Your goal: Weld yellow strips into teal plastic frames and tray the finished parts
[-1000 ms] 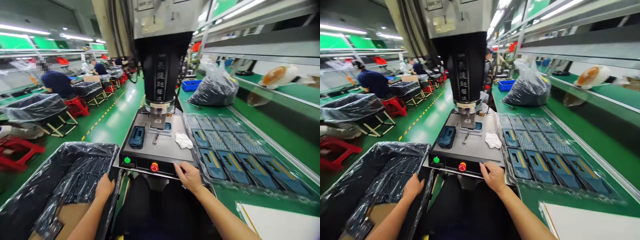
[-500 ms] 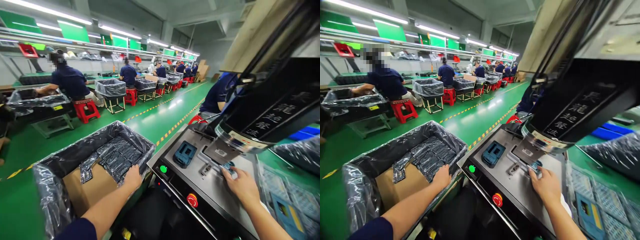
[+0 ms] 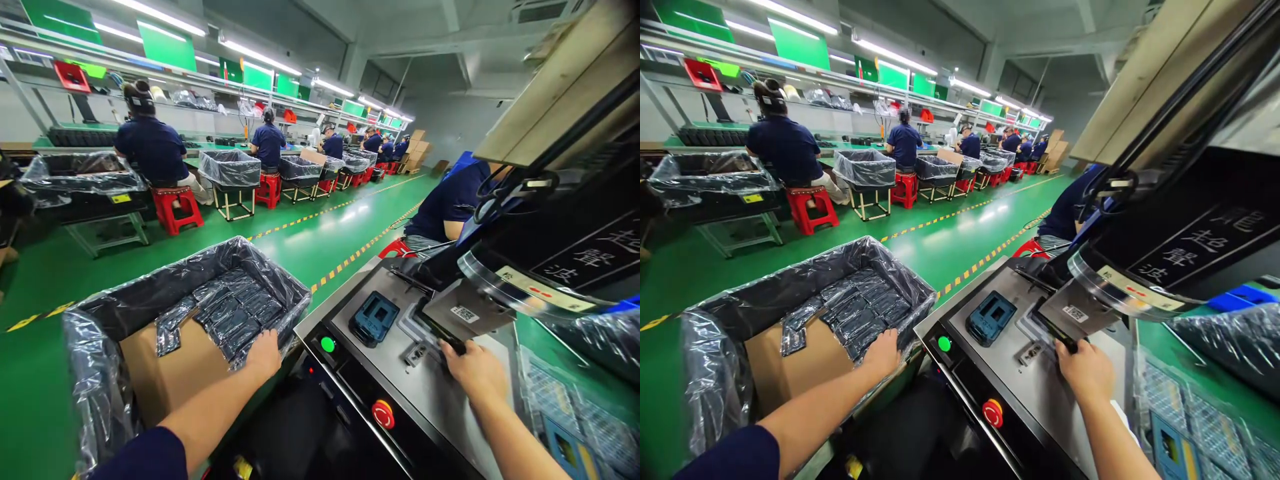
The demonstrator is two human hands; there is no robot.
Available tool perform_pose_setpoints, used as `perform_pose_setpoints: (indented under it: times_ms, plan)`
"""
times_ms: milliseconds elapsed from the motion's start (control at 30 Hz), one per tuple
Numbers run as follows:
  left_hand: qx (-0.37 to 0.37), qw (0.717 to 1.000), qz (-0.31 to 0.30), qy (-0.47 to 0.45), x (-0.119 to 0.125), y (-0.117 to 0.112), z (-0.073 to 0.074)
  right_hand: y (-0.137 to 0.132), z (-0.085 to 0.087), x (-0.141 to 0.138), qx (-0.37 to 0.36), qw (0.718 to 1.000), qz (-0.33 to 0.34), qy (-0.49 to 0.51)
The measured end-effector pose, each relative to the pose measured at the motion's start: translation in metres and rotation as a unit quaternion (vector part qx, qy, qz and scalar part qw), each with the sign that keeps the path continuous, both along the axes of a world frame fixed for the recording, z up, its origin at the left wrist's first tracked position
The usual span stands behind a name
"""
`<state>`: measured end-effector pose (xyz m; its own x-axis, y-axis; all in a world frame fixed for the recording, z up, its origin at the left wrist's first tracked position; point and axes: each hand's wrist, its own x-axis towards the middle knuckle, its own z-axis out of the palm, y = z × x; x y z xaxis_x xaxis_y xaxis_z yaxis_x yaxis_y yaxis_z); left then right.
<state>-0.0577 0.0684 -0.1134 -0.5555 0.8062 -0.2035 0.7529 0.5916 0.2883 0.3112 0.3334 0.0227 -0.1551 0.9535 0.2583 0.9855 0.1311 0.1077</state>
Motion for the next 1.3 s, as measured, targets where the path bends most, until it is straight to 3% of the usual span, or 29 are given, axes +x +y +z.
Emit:
perform_pose_setpoints:
  times_ms: [233, 567, 733, 933, 1033, 1100, 1200, 1300]
  plan:
    - [0.000, 1.000, -0.001, -0.001, 0.001, 0.000, 0.001, 0.008, 0.003, 0.001, -0.052, 0.998, 0.034, -0.021]
    - [-0.010, 1.000, 0.007, -0.014, 0.001, -0.001, 0.011, -0.016, 0.004, 0.010, 0.088, 0.981, 0.141, -0.099]
    - [-0.008, 1.000, 0.005, -0.019, 0.003, -0.003, 0.013, -0.055, 0.015, 0.019, 0.142, 0.972, 0.179, -0.057]
    - [-0.001, 1.000, 0.007, -0.017, 0.000, -0.005, 0.014, -0.142, 0.021, 0.021, 0.127, 0.955, 0.252, 0.088]
    - [0.078, 0.997, 0.021, -0.017, 0.006, -0.010, 0.019, -0.190, 0.010, 0.017, 0.066, 0.937, 0.268, 0.212]
    - [0.172, 0.984, -0.009, -0.049, 0.020, -0.017, 0.028, -0.219, 0.001, 0.011, -0.029, 0.922, 0.261, 0.283]
    - [0.250, 0.942, -0.123, -0.188, 0.055, -0.032, 0.050, -0.252, -0.016, -0.002, -0.208, 0.880, 0.242, 0.353]
    - [0.213, 0.885, -0.251, -0.328, 0.092, -0.041, 0.073, -0.267, -0.035, -0.012, -0.325, 0.830, 0.223, 0.395]
